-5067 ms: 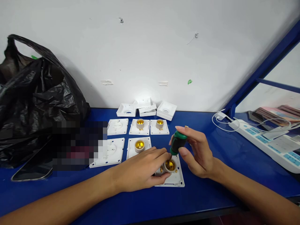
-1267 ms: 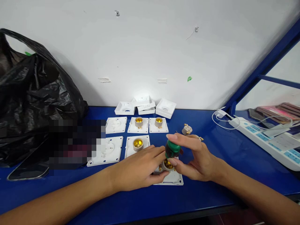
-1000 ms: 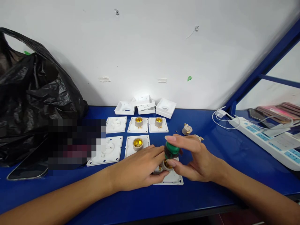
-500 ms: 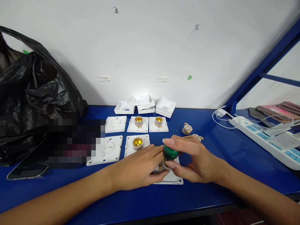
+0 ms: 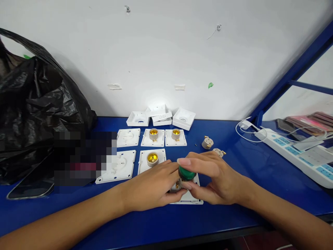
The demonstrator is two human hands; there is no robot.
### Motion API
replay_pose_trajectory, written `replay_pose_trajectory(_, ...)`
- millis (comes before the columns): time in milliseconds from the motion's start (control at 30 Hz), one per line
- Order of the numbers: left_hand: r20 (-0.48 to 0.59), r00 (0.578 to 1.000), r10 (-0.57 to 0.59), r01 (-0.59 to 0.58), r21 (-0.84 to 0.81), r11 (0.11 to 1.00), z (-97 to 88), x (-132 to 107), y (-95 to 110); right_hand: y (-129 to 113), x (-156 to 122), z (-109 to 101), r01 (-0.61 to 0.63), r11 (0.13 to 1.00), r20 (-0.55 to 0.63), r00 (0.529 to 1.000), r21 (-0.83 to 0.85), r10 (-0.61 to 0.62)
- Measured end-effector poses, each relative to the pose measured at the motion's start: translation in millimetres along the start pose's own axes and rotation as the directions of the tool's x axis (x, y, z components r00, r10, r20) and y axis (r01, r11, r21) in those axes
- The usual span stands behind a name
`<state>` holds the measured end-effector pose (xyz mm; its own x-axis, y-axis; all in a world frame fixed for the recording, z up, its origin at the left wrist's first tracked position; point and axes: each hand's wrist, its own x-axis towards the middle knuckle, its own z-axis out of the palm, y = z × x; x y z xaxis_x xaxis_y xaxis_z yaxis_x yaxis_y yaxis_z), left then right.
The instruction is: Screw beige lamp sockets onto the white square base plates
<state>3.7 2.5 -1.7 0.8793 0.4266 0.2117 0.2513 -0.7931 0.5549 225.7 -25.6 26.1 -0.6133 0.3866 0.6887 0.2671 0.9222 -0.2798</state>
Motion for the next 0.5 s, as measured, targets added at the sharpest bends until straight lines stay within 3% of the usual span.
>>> replay_pose_trajectory(500, -0.014, 1.000, 0.018, -0.017, 0.037, 0.999, -0.7, -0.9, 1.3, -2.9, 1.7, -1.1, 0.002, 1.000, 0.038, 0.999, 0.015, -0.002)
